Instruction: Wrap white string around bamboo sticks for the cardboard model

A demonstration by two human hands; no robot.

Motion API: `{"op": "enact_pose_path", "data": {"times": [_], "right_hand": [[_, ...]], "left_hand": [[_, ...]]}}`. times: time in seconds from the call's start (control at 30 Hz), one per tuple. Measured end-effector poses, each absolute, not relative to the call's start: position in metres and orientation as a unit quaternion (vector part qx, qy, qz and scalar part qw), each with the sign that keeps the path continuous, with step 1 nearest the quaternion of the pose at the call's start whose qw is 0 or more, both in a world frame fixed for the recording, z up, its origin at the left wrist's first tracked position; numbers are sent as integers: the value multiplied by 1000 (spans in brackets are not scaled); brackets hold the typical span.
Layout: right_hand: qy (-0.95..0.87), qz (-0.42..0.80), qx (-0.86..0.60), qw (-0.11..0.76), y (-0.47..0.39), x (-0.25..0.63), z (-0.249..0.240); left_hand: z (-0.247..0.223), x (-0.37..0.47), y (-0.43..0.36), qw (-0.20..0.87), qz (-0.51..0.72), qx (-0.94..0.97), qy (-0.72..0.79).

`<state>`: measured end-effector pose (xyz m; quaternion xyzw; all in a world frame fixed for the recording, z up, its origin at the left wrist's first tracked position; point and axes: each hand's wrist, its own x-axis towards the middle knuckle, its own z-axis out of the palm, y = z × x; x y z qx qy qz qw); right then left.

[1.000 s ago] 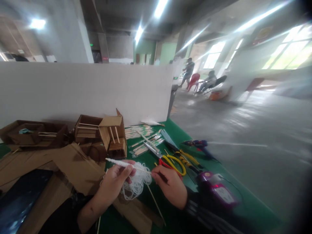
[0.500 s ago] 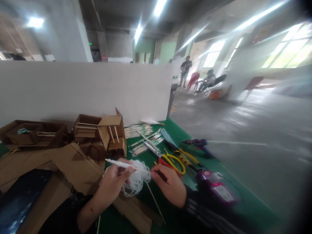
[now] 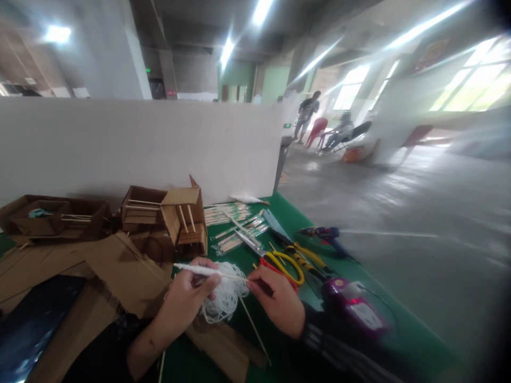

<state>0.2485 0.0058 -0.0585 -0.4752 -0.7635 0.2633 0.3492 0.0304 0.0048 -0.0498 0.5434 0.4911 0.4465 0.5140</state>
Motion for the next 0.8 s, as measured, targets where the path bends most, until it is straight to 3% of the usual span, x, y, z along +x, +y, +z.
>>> {"op": "enact_pose_path", "data": {"times": [0.3, 0.67, 0.8], "right_hand": [[-785, 302, -434, 324, -3, 245, -55], [-759, 384, -419, 319, -12, 237, -62], [-740, 416, -414, 328, -10, 236, -68]], "left_hand": [[-55, 35, -4, 526, 411, 584, 462], [-61, 45, -13, 454, 408, 637, 470], [-66, 44, -13, 376, 403, 679, 484]]}}
